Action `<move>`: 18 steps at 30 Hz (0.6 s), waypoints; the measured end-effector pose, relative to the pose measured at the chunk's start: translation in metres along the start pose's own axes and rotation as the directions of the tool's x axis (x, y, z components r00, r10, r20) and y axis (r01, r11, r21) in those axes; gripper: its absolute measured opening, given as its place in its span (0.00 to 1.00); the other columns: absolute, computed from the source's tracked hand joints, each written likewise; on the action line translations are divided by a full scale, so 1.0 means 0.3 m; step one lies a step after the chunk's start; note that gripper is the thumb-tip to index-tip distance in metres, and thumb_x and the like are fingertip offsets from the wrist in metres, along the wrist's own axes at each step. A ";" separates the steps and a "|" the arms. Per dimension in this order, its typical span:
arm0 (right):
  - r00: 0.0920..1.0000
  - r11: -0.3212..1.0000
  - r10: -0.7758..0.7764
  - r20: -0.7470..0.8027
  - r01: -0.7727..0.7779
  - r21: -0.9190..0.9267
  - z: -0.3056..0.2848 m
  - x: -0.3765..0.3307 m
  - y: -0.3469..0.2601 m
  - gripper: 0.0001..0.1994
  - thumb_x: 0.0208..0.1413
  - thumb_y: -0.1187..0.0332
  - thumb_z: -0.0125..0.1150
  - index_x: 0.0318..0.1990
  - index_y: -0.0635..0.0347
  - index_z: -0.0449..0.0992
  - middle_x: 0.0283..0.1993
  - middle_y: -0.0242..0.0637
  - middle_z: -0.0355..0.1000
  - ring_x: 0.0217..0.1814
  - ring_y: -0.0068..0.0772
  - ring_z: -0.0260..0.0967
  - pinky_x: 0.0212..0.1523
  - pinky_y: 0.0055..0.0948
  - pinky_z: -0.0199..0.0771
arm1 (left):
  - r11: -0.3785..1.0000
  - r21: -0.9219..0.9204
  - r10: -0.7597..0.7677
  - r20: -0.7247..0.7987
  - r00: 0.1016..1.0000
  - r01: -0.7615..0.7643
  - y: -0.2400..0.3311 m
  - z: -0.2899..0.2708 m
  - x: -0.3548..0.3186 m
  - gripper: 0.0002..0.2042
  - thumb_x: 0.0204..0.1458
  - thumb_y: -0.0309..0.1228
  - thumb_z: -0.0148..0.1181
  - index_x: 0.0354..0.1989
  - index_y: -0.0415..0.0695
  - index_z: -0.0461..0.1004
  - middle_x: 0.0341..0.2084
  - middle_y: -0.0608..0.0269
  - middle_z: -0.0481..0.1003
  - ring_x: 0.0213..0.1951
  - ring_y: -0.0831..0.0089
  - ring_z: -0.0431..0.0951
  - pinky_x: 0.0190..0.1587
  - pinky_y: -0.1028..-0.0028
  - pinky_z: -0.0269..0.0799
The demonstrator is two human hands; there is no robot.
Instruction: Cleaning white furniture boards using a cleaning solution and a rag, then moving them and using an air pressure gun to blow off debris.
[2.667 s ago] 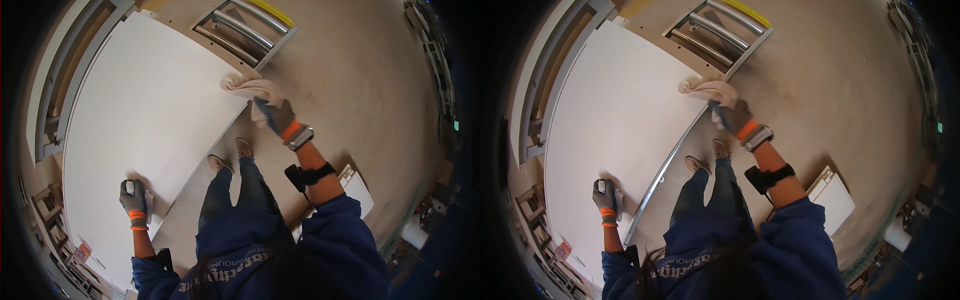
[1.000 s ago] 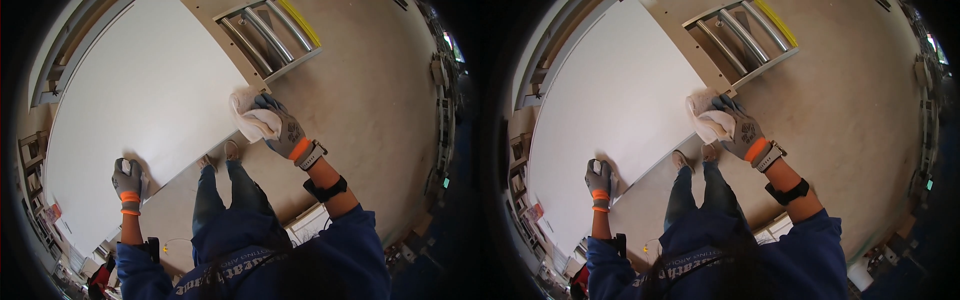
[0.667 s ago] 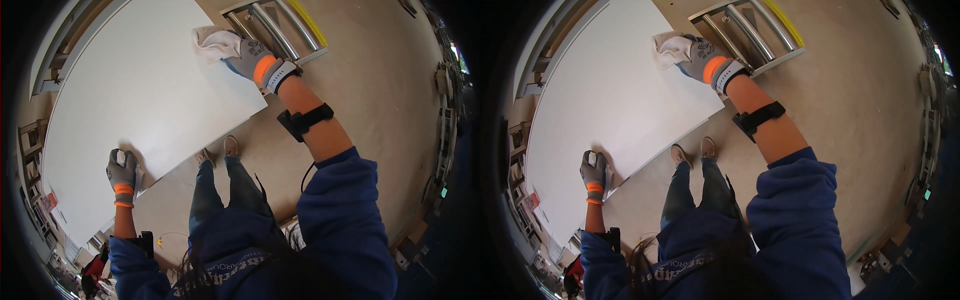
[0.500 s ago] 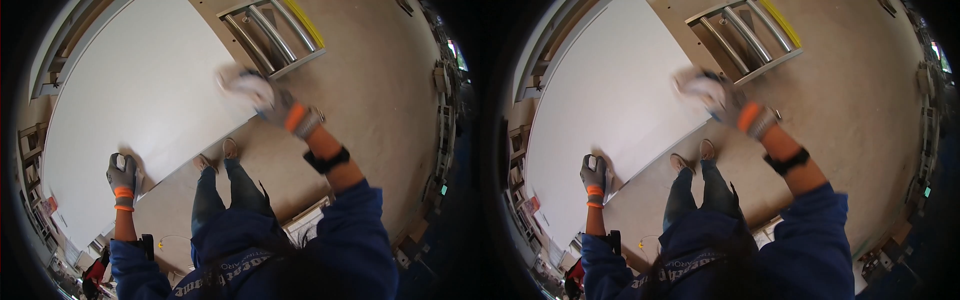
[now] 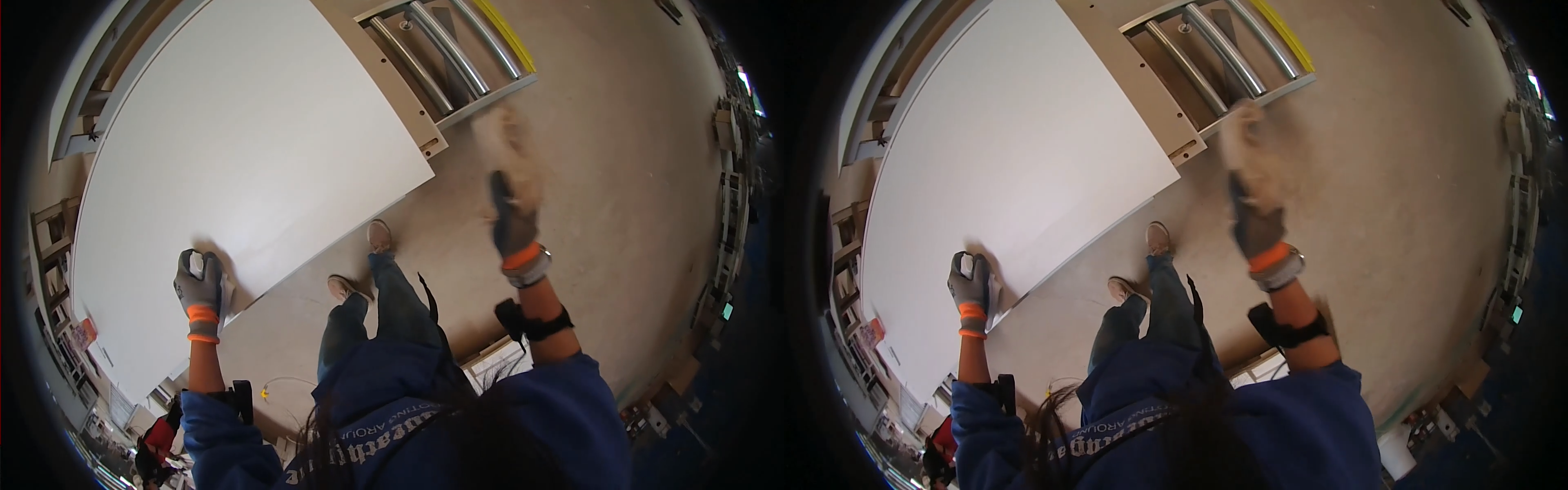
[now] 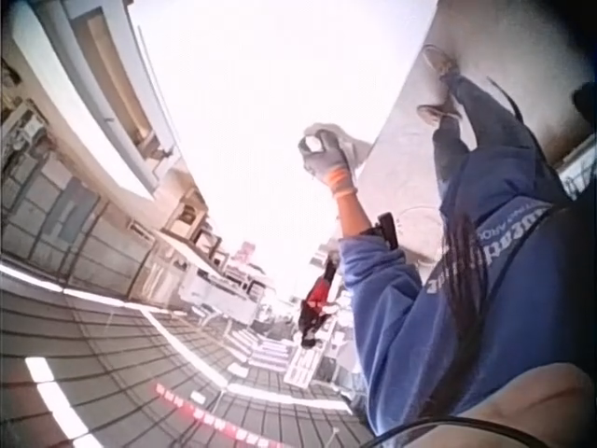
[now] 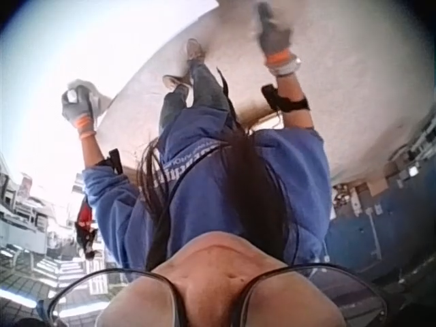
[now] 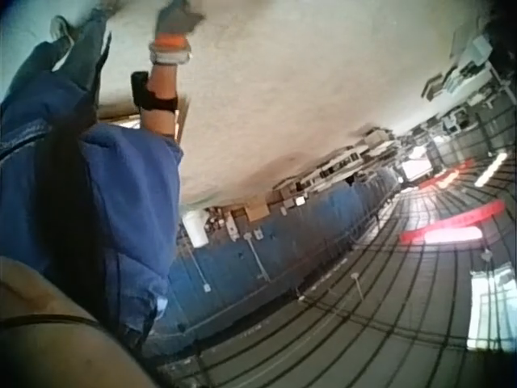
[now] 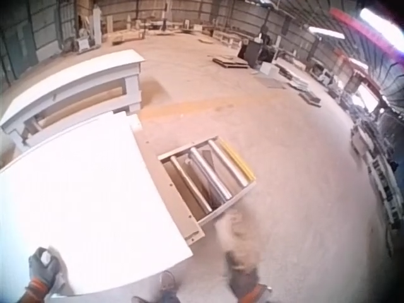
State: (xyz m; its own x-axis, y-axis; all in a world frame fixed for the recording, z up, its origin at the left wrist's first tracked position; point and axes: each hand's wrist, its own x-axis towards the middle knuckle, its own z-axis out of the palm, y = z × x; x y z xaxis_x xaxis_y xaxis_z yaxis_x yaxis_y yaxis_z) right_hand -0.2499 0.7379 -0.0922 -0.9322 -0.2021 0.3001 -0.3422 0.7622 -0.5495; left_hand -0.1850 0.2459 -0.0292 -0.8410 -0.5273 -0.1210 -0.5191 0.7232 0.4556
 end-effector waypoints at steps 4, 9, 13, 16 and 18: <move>0.992 0.995 -0.100 0.074 0.101 -0.006 0.118 0.123 -0.301 0.27 0.45 0.67 0.60 0.57 0.57 0.68 0.60 0.45 0.62 0.63 0.51 0.58 0.59 0.45 0.63 | 0.997 -0.033 -0.073 -0.005 0.997 0.073 0.035 -0.020 -0.028 0.11 0.49 0.35 0.58 0.33 0.39 0.72 0.19 0.56 0.74 0.22 0.64 0.74 0.32 0.69 0.70; 0.984 0.979 -0.063 0.166 0.093 -0.182 0.135 0.129 -0.356 0.35 0.42 0.58 0.64 0.60 0.61 0.65 0.66 0.51 0.55 0.71 0.57 0.45 0.68 0.49 0.49 | 0.997 0.069 -0.029 -0.008 1.000 0.030 0.046 -0.025 -0.018 0.14 0.48 0.39 0.59 0.34 0.40 0.73 0.22 0.49 0.75 0.26 0.56 0.76 0.34 0.64 0.71; 0.917 0.990 -0.135 0.375 0.135 0.026 0.211 0.132 -0.522 0.32 0.41 0.59 0.63 0.57 0.62 0.68 0.66 0.53 0.56 0.70 0.53 0.48 0.70 0.44 0.44 | 0.977 -0.181 -0.100 0.063 0.993 0.110 -0.044 -0.053 -0.025 0.10 0.49 0.35 0.60 0.34 0.40 0.74 0.22 0.59 0.75 0.26 0.67 0.74 0.34 0.69 0.71; 0.868 0.947 -0.317 0.382 0.271 0.172 0.267 0.105 -0.649 0.26 0.43 0.67 0.61 0.54 0.61 0.71 0.59 0.44 0.66 0.68 0.41 0.55 0.69 0.41 0.50 | 0.464 -0.850 -0.166 0.192 0.967 0.249 -0.080 -0.102 -0.133 0.12 0.56 0.36 0.53 0.43 0.43 0.73 0.36 0.64 0.73 0.34 0.74 0.72 0.36 0.74 0.70; 0.824 0.973 -0.196 0.532 0.097 0.208 0.281 0.152 -0.631 0.24 0.45 0.67 0.60 0.53 0.58 0.72 0.57 0.43 0.67 0.67 0.42 0.55 0.67 0.41 0.52 | 0.229 -0.963 -0.196 0.098 0.976 0.143 -0.075 -0.165 -0.202 0.16 0.57 0.39 0.50 0.48 0.43 0.71 0.41 0.62 0.72 0.38 0.72 0.73 0.38 0.72 0.71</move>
State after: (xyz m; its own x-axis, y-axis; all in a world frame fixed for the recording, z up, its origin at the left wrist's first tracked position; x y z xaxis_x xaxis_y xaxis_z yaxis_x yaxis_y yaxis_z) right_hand -0.2374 0.5325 -0.0402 -0.7634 -0.6431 -0.0604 -0.4478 0.5943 -0.6680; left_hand -0.1147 0.2394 0.0115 -0.7341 -0.6122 -0.2937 -0.0918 -0.3391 0.9363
